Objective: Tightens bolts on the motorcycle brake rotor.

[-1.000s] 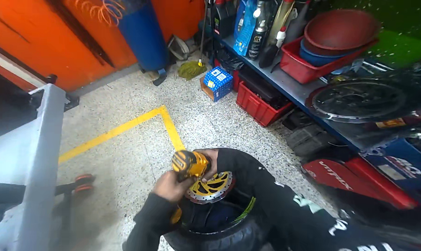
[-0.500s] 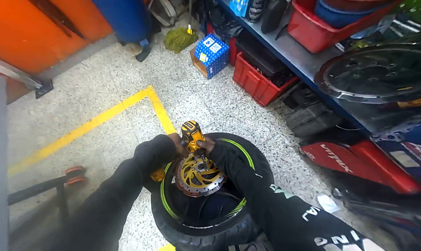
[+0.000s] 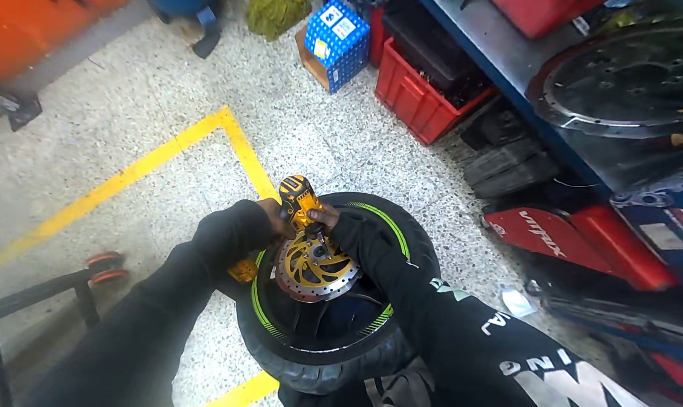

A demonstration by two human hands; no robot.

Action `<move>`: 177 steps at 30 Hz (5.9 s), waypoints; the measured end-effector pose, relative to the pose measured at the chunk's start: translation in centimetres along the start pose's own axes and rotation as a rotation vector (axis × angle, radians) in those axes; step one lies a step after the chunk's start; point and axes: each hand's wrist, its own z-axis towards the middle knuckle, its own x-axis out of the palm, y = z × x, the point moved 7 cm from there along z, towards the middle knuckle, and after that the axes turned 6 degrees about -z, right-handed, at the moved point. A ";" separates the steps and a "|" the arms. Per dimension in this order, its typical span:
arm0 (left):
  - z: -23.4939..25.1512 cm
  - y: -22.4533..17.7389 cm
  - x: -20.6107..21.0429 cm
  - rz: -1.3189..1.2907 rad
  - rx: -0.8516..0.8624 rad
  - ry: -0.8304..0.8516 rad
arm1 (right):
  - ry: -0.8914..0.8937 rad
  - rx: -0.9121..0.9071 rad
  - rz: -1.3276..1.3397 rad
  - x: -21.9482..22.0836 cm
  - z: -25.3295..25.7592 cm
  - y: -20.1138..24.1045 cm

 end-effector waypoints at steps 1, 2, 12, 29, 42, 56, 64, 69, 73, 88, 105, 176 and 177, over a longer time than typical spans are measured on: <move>-0.2 0.1 0.2 -0.037 -0.004 0.031 | -0.003 0.004 -0.029 0.0 0.0 0.2; -0.4 0.3 0.6 -0.087 -0.016 0.066 | -0.011 0.016 -0.066 0.1 -0.1 0.4; -3.1 1.1 3.2 -0.437 -0.124 -0.043 | 0.297 -0.308 -0.402 2.9 3.7 6.5; -2.3 0.6 4.7 -0.463 -0.164 -0.052 | 0.111 -0.319 -0.376 2.1 1.5 5.6; -1.8 0.7 4.2 -0.373 -0.175 -0.036 | 0.054 -0.278 -0.385 2.1 1.2 5.7; -1.9 0.6 4.3 -0.366 -0.155 -0.027 | 0.041 -0.329 -0.411 1.9 0.7 5.5; -1.5 0.6 4.2 -0.349 -0.153 -0.031 | 0.006 -0.321 -0.468 1.4 0.6 4.8; -1.4 0.7 3.5 -0.324 -0.115 -0.008 | -0.062 0.028 -0.304 -0.4 -1.5 -0.8; -0.4 0.7 2.8 -0.282 -0.066 0.004 | -0.261 0.204 -0.019 -0.4 -1.2 -4.2; -2.7 2.2 -0.7 -0.540 0.055 -0.048 | -0.173 0.243 -0.136 2.1 3.8 0.8; 5.2 5.6 -3.0 -0.036 -0.029 -0.110 | -0.003 -0.049 0.063 0.8 7.4 -6.7; -3.1 2.9 -2.8 -0.243 0.046 0.047 | -0.024 0.047 -0.195 3.2 2.5 1.8; -2.8 2.6 -1.6 -0.235 0.040 0.049 | -0.034 0.046 -0.177 2.5 1.4 1.0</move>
